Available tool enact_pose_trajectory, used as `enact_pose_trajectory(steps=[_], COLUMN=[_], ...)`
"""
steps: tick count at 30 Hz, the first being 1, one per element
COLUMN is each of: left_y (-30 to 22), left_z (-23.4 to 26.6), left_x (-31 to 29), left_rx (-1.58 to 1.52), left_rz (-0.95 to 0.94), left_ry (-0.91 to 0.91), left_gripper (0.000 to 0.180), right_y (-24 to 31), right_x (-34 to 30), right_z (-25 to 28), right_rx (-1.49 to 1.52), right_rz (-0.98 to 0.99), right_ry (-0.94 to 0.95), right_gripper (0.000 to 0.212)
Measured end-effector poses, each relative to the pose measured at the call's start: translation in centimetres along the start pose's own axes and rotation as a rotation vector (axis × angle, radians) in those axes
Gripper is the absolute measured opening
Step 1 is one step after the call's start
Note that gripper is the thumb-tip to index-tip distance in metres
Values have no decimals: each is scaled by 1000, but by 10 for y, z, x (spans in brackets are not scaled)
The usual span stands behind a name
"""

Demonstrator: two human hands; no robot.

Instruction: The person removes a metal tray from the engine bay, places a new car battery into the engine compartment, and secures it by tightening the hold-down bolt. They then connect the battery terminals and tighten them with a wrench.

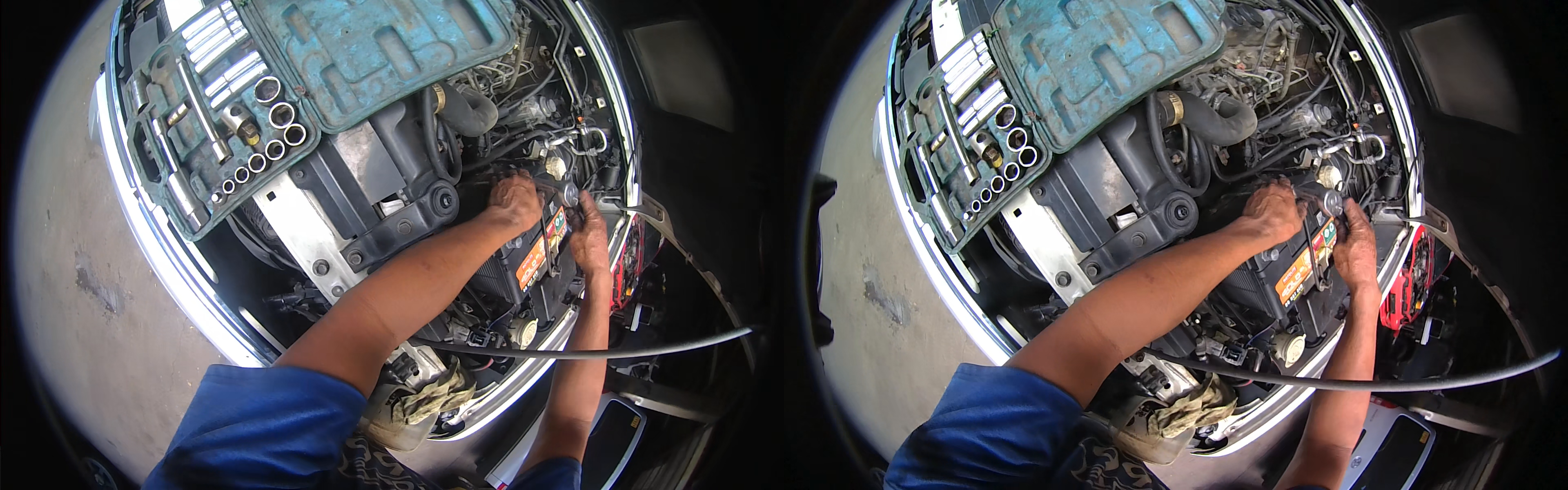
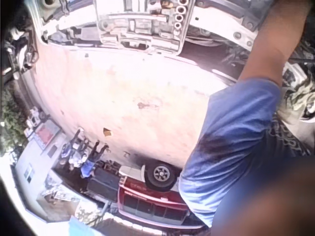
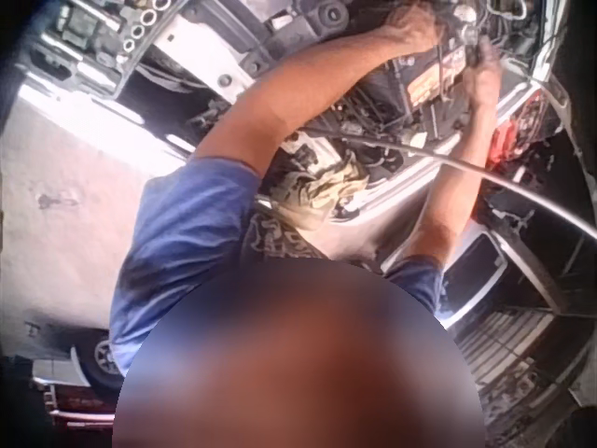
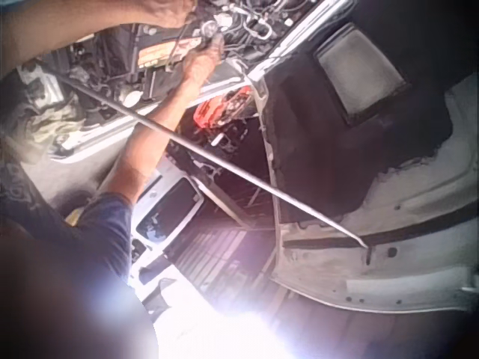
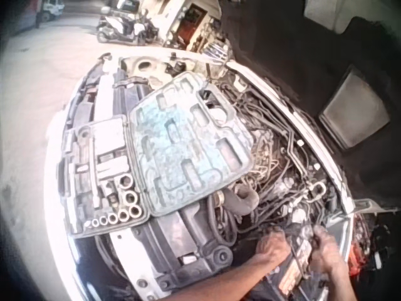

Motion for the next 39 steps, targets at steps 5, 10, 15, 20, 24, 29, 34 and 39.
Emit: enact_pose_trajectory(steps=[5,10,15,20,24,29,34,39], left_y=[2,1,1,1,9,26,24,21], left_z=[-6,1,1,2,-3,-4,-9,3], left_x=[6,2,0,6,10,17,16,8], left_rx=[-195,-166,-207,-149,-217,-318,-351,-283], left_rz=[47,43,55,44,94,92,48,49], left_ry=[-41,-76,-37,-73,-14,-30,-65,-141], left_gripper=[54,50,46,50,60,76,80,78], right_y=[23,42,60,60,74,74,53,71], right_x=[15,-13,-21,-9,10,21,-1,10], right_z=[-5,-24,-25,-15,-6,-10,-18,-17], right_rx=[-578,-230,-297,-293,-357,-460,-263,-333], right_rz=[232,126,-18,-118,132,301,139,224], right_ry=[57,18,-96,-41,170,265,116,37], right_gripper=[65,60,65,83,58,48,40,40])
Point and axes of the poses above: each hand's wrist, its own x-axis towards the middle knuckle, its own z-axis out of the back of the hand, y = z × x, the point moved 8 cm from there along x, towards the middle knuckle, and after that the axes turned 8 degrees about x, right-handed, at the moved point
